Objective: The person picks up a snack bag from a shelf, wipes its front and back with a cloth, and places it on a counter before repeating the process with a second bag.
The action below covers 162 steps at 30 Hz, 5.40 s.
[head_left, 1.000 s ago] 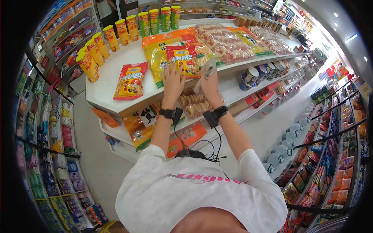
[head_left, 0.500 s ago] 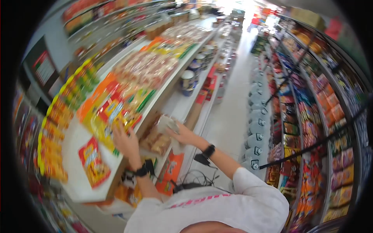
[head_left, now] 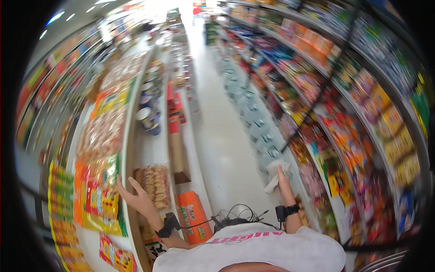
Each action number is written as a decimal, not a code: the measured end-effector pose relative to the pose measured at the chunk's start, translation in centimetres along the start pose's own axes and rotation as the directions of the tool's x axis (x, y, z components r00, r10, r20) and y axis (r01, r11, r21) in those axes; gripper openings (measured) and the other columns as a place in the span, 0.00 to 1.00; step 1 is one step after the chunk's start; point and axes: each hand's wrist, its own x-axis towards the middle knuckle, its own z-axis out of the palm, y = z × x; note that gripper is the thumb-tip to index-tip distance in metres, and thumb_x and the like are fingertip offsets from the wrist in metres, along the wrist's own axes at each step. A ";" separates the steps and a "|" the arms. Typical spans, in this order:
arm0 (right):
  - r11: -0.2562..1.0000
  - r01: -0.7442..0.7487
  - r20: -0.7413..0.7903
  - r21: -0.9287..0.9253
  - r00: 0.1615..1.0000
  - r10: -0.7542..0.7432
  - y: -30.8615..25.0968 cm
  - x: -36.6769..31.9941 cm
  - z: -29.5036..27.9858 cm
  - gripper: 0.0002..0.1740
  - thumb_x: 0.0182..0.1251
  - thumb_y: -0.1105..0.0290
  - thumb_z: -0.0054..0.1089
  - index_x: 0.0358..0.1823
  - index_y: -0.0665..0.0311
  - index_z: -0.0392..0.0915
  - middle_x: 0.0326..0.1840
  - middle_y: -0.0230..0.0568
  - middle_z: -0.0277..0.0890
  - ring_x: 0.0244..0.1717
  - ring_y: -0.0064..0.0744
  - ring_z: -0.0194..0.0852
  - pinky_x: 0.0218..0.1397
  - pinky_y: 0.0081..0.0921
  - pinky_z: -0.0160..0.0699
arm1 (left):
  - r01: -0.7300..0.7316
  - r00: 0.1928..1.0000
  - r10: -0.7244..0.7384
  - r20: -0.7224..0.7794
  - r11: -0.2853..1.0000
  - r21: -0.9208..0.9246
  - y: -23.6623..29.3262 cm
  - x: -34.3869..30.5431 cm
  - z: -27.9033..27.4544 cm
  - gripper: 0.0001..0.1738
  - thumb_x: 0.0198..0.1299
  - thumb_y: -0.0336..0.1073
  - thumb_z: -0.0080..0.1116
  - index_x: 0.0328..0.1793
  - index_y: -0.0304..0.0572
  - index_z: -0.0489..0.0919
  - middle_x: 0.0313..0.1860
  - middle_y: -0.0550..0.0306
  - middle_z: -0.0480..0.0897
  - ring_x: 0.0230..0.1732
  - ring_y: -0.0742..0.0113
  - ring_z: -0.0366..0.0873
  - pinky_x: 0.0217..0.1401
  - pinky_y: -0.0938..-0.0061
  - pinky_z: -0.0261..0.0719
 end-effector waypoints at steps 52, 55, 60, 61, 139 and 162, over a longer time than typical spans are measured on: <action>0.864 0.441 -0.962 0.243 -0.006 0.274 4.2 -54.2 -61.4 0.23 0.73 0.59 0.58 0.63 0.64 0.73 0.54 0.32 0.79 0.54 0.24 0.76 0.57 0.24 0.74 | 0.260 -0.957 0.082 -0.278 0.671 -0.695 49.0 -103.0 -8.5 0.16 0.73 0.37 0.51 0.55 0.31 0.81 0.43 0.51 0.85 0.42 0.67 0.85 0.45 0.75 0.86; 0.831 0.501 -0.967 0.243 0.052 0.251 8.8 -55.8 -66.8 0.21 0.73 0.60 0.58 0.61 0.64 0.74 0.52 0.32 0.79 0.52 0.24 0.76 0.54 0.25 0.75 | 0.169 -0.985 0.114 -0.129 0.782 -0.600 49.6 -104.8 -7.8 0.15 0.73 0.35 0.52 0.56 0.32 0.81 0.45 0.50 0.85 0.44 0.65 0.86 0.46 0.75 0.86; 0.923 0.282 -0.958 0.263 -0.040 0.285 19.7 -53.4 -79.2 0.19 0.73 0.58 0.57 0.57 0.64 0.76 0.48 0.36 0.81 0.50 0.26 0.77 0.50 0.27 0.76 | 0.428 -0.904 0.409 -0.126 0.842 -0.329 48.8 -110.3 -6.3 0.20 0.75 0.39 0.44 0.62 0.31 0.76 0.57 0.45 0.80 0.59 0.54 0.81 0.68 0.60 0.77; 0.934 0.250 -0.955 0.257 -0.084 0.285 19.6 -52.5 -80.9 0.19 0.73 0.59 0.57 0.57 0.64 0.76 0.48 0.38 0.81 0.49 0.27 0.77 0.51 0.28 0.76 | 0.435 -0.898 0.433 -0.084 0.839 -0.327 49.4 -111.4 -7.1 0.20 0.75 0.39 0.45 0.63 0.31 0.74 0.57 0.46 0.80 0.59 0.55 0.81 0.67 0.61 0.78; 0.928 0.317 -0.873 -0.197 0.373 -0.313 -11.5 -44.9 -55.4 0.18 0.75 0.65 0.60 0.59 0.68 0.73 0.44 0.32 0.78 0.43 0.16 0.70 0.47 0.21 0.73 | 0.772 -0.634 0.756 0.162 0.628 0.095 53.8 -71.8 -19.2 0.22 0.64 0.23 0.64 0.64 0.35 0.75 0.56 0.55 0.84 0.54 0.70 0.82 0.58 0.72 0.81; 0.894 0.449 -0.727 0.001 0.614 -0.307 -9.0 -50.7 -53.8 0.24 0.77 0.59 0.55 0.66 0.68 0.68 0.51 0.39 0.74 0.50 0.29 0.74 0.51 0.26 0.73 | 0.849 -0.345 0.747 0.568 0.507 -0.151 46.1 -66.5 -29.7 0.29 0.72 0.25 0.51 0.77 0.36 0.58 0.69 0.53 0.73 0.67 0.64 0.73 0.67 0.68 0.76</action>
